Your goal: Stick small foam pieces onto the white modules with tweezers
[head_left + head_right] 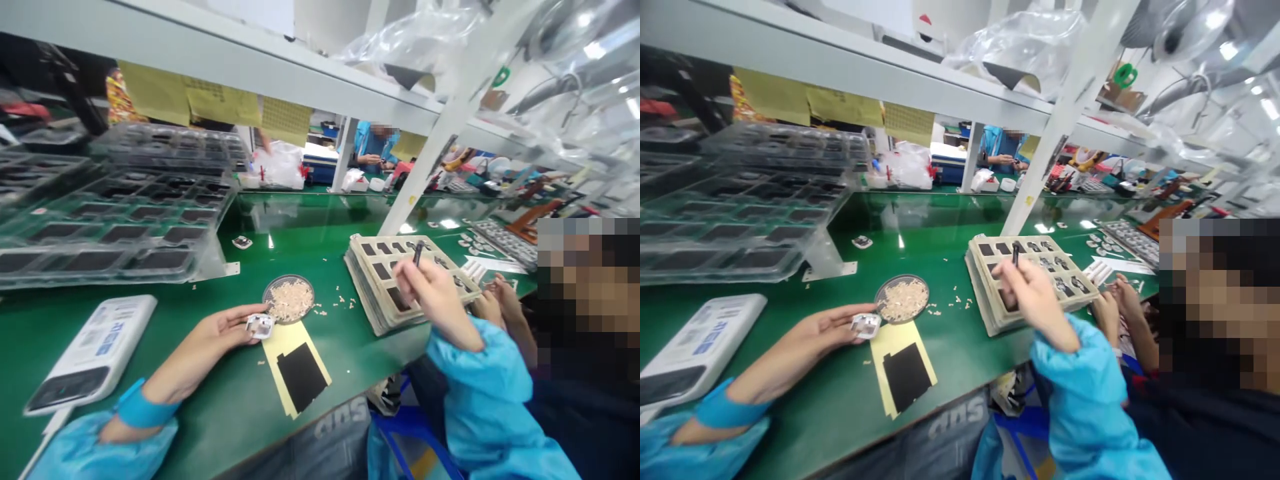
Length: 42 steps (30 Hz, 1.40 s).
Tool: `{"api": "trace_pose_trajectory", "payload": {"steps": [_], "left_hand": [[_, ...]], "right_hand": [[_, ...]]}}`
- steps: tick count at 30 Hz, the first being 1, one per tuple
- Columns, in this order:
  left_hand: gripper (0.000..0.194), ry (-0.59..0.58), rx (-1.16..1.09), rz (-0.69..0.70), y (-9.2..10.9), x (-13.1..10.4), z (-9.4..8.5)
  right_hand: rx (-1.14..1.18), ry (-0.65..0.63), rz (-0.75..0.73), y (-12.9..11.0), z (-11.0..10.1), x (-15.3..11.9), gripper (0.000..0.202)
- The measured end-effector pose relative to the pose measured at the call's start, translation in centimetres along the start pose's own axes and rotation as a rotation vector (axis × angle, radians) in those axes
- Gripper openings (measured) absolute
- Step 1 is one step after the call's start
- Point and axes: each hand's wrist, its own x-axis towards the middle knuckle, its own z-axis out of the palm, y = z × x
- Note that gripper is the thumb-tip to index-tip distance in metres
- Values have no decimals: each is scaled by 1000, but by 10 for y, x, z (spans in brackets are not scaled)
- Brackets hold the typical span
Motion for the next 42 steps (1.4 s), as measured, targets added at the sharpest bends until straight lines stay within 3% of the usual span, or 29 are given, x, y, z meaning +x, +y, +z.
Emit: {"api": "trace_pose_trajectory", "payload": {"steps": [2,4,6,10,14,18,22,26,29,32,37,42], "left_hand": [[57,19,-25,-32,0,0,2],[55,15,-72,-71,1,-2,5],[53,-4,-113,-89,3,-4,8],[57,-19,-118,-105,3,-5,12],[73,-15,-44,-186,-4,-1,7],[77,-8,47,-212,-9,3,3],[79,-13,88,-252,-10,1,6],[77,68,172,-131,-12,2,11],[68,144,243,-25,-9,0,16],[58,177,257,36,-3,-5,23],[49,170,217,131,-4,-2,22],[42,248,120,140,-14,6,12]], "right_hand": [[-474,223,10,15,-34,23,29],[-823,243,166,34,-54,40,31],[-935,215,296,52,-62,48,40],[-894,185,359,70,-62,48,46],[-802,120,384,71,-70,50,42],[-716,96,412,68,-77,52,33],[-711,162,374,67,-76,51,24],[-721,275,262,56,-72,47,20],[-617,282,107,37,-50,42,28],[-337,192,-112,9,-5,31,40],[-24,-216,-132,-34,91,9,20],[106,-500,-122,-26,163,5,22]]}}
